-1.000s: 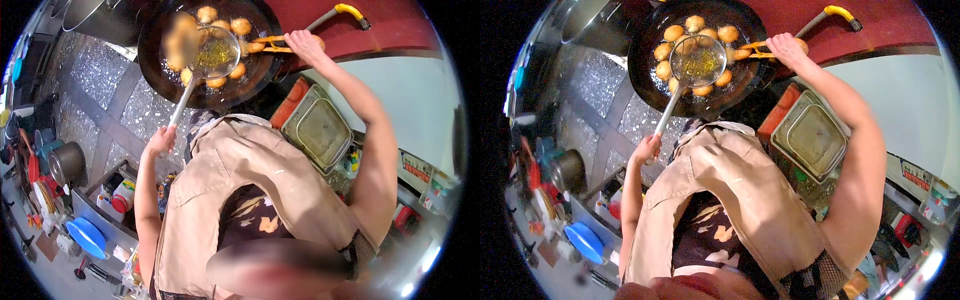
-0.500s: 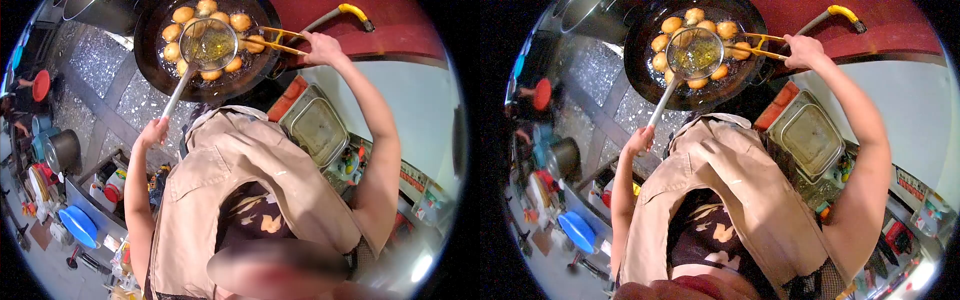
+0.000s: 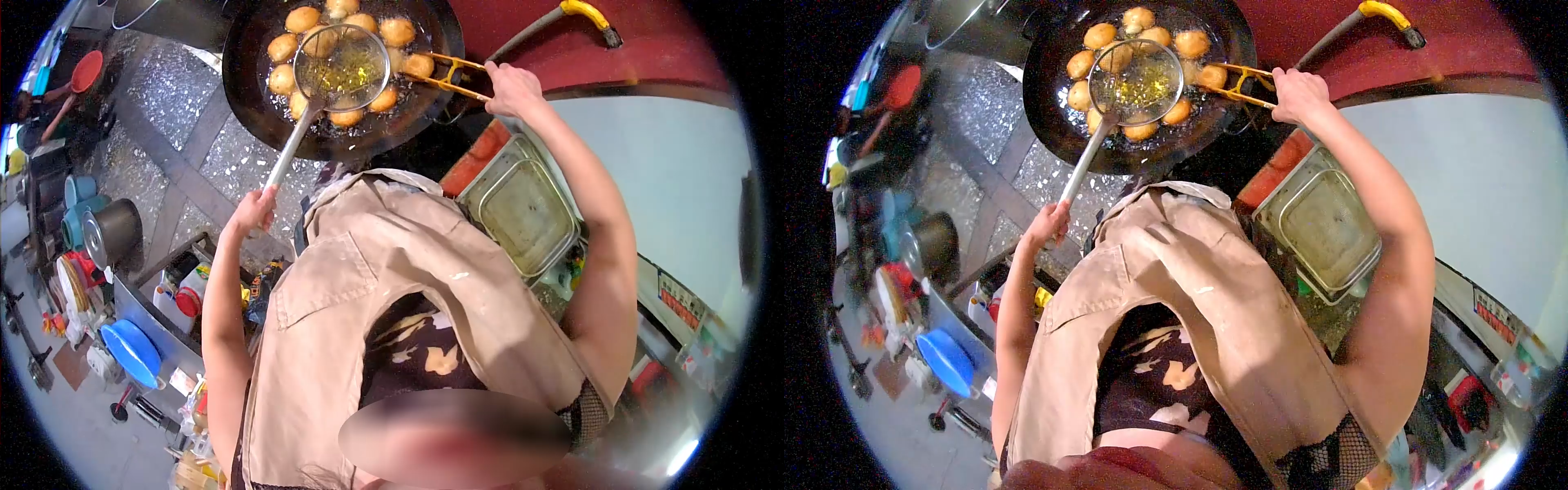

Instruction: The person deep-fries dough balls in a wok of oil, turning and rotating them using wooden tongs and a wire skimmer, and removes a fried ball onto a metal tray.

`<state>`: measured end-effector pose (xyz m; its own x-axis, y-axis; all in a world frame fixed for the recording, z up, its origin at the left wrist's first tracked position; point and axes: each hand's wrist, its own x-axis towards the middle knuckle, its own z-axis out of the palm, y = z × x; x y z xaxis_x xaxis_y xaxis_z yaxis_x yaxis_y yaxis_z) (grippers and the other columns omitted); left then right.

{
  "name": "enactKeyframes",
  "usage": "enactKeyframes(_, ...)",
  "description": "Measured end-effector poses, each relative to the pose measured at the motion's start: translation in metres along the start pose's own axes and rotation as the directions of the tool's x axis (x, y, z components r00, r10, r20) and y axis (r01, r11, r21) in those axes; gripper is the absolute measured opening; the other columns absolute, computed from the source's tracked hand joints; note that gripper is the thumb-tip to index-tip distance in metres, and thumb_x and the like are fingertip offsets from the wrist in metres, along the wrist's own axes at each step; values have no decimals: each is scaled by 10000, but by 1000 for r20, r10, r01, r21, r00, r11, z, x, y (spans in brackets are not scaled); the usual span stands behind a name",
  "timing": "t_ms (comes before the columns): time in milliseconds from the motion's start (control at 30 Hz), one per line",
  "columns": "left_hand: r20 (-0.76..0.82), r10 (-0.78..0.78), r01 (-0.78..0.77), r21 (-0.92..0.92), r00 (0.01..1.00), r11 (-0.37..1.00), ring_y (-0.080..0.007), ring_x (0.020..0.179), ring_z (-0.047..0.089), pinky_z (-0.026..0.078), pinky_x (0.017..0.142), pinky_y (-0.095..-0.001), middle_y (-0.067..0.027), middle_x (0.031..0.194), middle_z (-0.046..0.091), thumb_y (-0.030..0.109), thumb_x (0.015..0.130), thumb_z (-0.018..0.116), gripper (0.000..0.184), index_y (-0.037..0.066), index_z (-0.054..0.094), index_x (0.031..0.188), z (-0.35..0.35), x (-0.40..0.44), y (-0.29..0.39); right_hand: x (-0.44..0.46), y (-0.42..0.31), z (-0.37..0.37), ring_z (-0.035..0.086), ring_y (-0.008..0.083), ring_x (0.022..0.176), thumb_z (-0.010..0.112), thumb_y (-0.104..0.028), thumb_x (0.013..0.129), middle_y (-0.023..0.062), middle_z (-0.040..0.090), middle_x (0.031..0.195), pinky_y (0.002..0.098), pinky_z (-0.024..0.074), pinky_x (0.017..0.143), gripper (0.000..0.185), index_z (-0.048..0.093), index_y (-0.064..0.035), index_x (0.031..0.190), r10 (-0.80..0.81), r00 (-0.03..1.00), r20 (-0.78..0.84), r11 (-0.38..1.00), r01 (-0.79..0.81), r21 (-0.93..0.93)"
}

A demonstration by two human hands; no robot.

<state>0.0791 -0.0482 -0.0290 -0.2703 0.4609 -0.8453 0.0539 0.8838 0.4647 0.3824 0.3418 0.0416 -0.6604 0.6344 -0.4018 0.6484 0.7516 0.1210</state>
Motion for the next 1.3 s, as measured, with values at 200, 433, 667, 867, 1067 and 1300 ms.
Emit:
enactKeyframes(200,-44,-19,19,-4,999,1000,-159,409,473,399,374,-310,-49,518,469,478,852,449,500,-1,495,718,7,6,-7,-1,-5,-9,597,311,852,619,-149,621,178,599,885,391,490,719,392,502,-12,969,13,1000,21,1000,-13,-28)
enactKeyframes(433,-90,-48,51,39,995,998,-169,406,492,407,373,-313,-56,514,480,510,831,462,527,10,492,664,13,7,-4,15,-11,8,595,304,865,633,-166,623,162,605,882,379,492,730,405,497,-15,974,7,997,75,1000,-8,7)
enactKeyframes(667,-90,-60,63,37,994,997,-172,408,496,411,383,-322,-56,503,477,531,823,459,549,9,499,659,13,11,-8,-8,-12,-9,585,296,889,673,-209,609,151,599,904,384,491,747,470,483,-33,1000,63,986,152,997,-69,33)
enactKeyframes(867,-104,-59,59,3,993,998,-158,382,456,369,346,-312,-41,476,438,547,834,433,542,42,463,639,18,9,0,-5,-11,-3,577,298,912,690,-225,597,151,595,935,381,481,777,512,474,-31,1019,38,986,161,997,-47,54)
enactKeyframes(1067,-73,-24,25,19,997,999,-153,391,464,379,371,-309,-40,487,454,537,826,459,544,34,472,622,18,4,5,-7,-6,-6,575,296,919,697,-232,581,155,596,935,378,479,781,510,486,-26,997,16,990,143,998,-23,54)
enactKeyframes(1300,-79,-38,38,0,996,999,-146,372,438,367,355,-296,-35,475,437,557,829,435,540,65,443,608,20,11,-4,-6,-5,-9,585,304,892,688,-197,577,153,606,918,382,489,750,458,513,-23,963,6,991,137,998,-13,54)
